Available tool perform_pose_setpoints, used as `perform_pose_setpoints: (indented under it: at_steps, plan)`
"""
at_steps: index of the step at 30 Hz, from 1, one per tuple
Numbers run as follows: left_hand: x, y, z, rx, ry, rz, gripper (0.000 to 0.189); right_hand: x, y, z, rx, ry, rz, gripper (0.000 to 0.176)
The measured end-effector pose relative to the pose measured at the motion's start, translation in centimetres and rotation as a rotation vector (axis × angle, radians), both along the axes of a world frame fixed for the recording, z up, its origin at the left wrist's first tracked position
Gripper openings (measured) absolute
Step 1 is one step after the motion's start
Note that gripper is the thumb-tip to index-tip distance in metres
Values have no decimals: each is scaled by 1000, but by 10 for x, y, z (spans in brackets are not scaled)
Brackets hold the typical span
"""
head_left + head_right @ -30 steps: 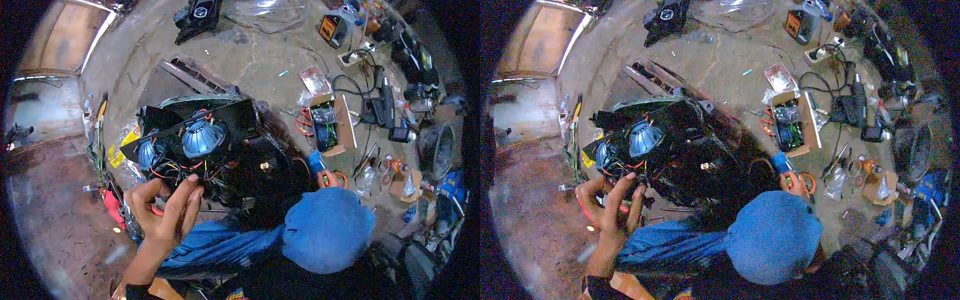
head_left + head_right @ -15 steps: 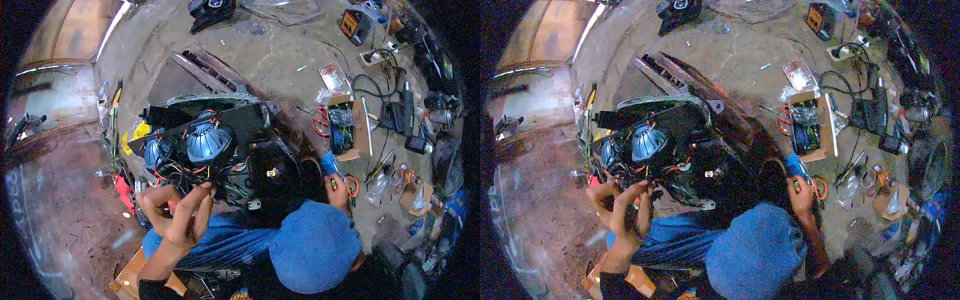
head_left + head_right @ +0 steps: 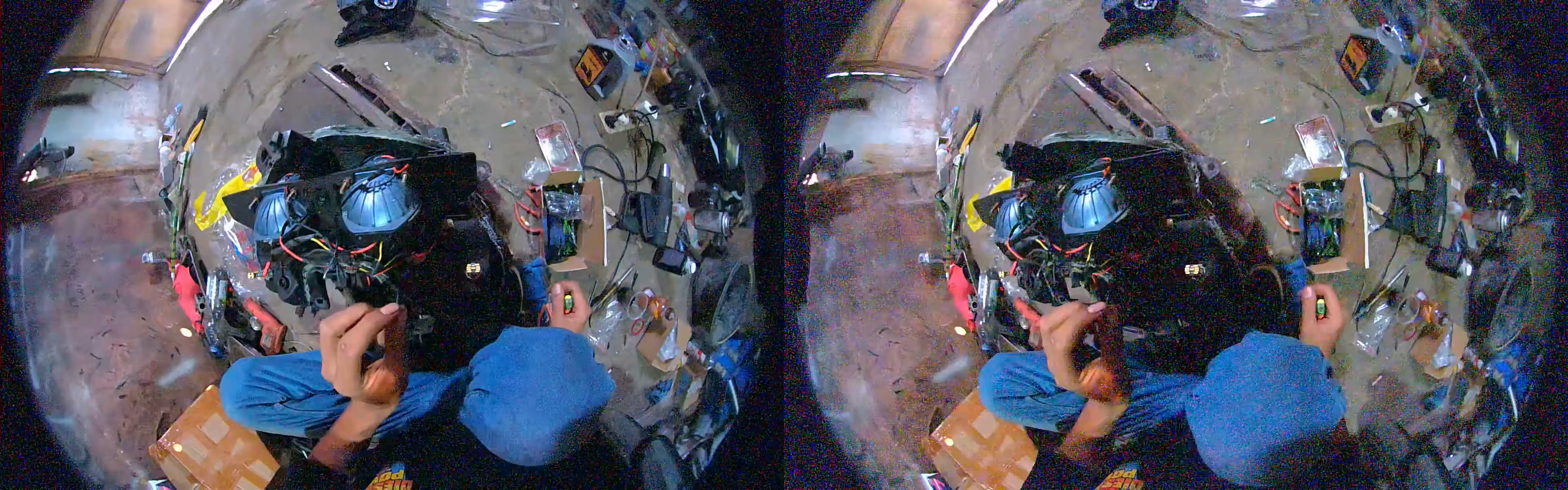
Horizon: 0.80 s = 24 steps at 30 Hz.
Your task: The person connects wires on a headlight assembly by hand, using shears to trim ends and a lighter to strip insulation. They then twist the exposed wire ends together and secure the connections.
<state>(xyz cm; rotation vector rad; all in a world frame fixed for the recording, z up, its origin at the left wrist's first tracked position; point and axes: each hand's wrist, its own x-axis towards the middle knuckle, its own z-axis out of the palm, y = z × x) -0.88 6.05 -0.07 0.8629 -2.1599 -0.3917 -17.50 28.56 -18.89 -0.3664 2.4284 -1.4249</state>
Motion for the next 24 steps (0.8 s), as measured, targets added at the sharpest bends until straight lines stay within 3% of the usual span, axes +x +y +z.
perform_pose_setpoints:
  at_steps: [5, 8, 10, 13, 19, 24]
  plan:
    - [-7, 4, -6, 97, 113, -10, 30, -50, -39, 92, -293, 93, 56, 8]
    - [-6, 8, -11, 167, 165, -67, 29, -69, -76, 168, -324, 122, 514, 20]
    - [-6, 9, -10, 204, 191, -92, 29, -75, -105, 191, -298, 189, 827, 27]
    - [-6, 11, -17, 253, 228, -58, 27, -59, -145, 201, -359, 245, 1010, 28]
    - [-8, 14, -13, 396, 302, -19, 25, -34, -179, 180, -610, 104, 1066, 26]
    - [-12, 17, -17, 468, 409, -88, 26, -41, -175, 177, -576, 133, 1048, 25]
